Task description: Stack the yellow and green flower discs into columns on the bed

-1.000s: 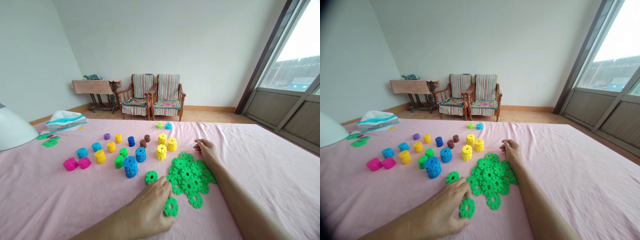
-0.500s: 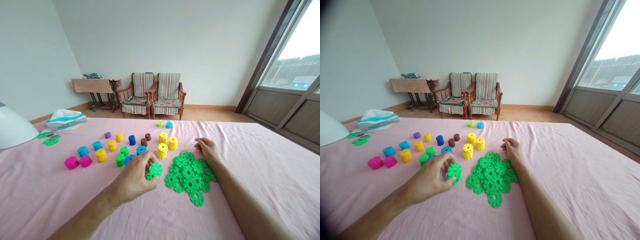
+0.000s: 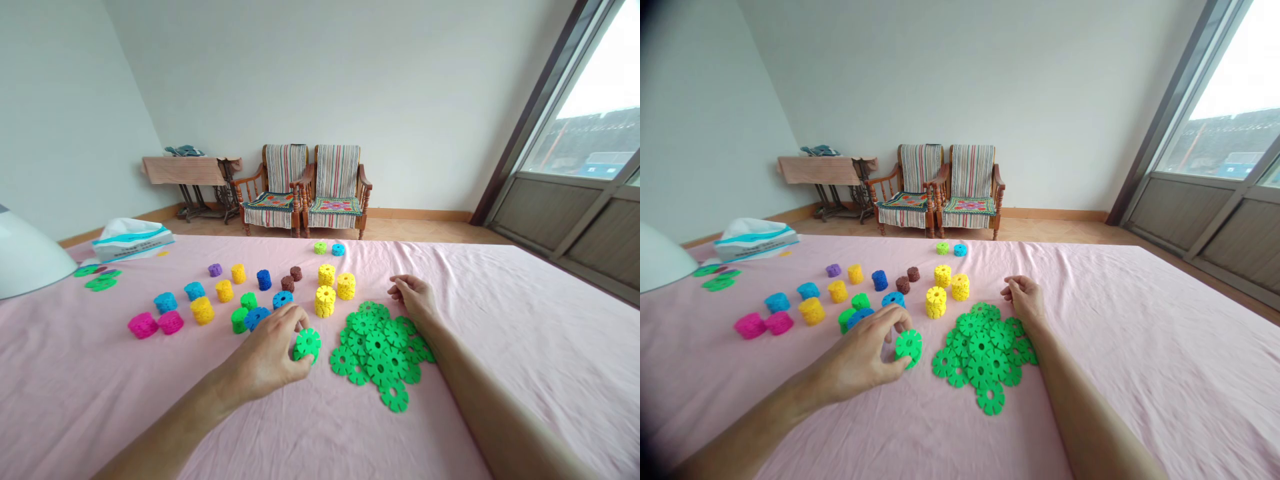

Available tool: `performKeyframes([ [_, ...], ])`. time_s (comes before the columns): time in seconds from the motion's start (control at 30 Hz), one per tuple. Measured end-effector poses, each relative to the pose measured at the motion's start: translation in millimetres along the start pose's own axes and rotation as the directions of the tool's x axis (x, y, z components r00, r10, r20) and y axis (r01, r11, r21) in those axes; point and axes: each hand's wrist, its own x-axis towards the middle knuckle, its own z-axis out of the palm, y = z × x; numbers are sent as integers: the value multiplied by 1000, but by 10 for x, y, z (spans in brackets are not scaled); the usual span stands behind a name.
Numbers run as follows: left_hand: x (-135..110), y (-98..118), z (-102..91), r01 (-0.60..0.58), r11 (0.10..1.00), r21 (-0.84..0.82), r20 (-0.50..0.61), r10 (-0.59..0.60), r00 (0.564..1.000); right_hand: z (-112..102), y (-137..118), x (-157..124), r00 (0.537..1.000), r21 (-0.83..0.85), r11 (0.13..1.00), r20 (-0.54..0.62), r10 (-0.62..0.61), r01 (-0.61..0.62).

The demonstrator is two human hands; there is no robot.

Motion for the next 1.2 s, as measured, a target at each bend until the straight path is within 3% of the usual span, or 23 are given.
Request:
performKeyframes([
  [0.33, -24, -18, 136, -31, 992, 124, 17, 29, 999, 8, 21, 6, 1000, -6, 1000, -4, -10, 10],
  [0.63, -49, -60, 152, -31, 991, 129, 44, 26, 999, -12, 47, 1, 1000, -16, 999, 11, -28, 28],
  [0.93, -110, 117, 244, -47, 888, 457, 116, -7, 993, 5, 69, 23, 999, -31, 999, 9, -31, 32],
  [1.2, -67, 93, 304, 19, 911, 411, 124, -77, 989, 6, 83, 31, 999, -59, 997, 16, -42, 43],
])
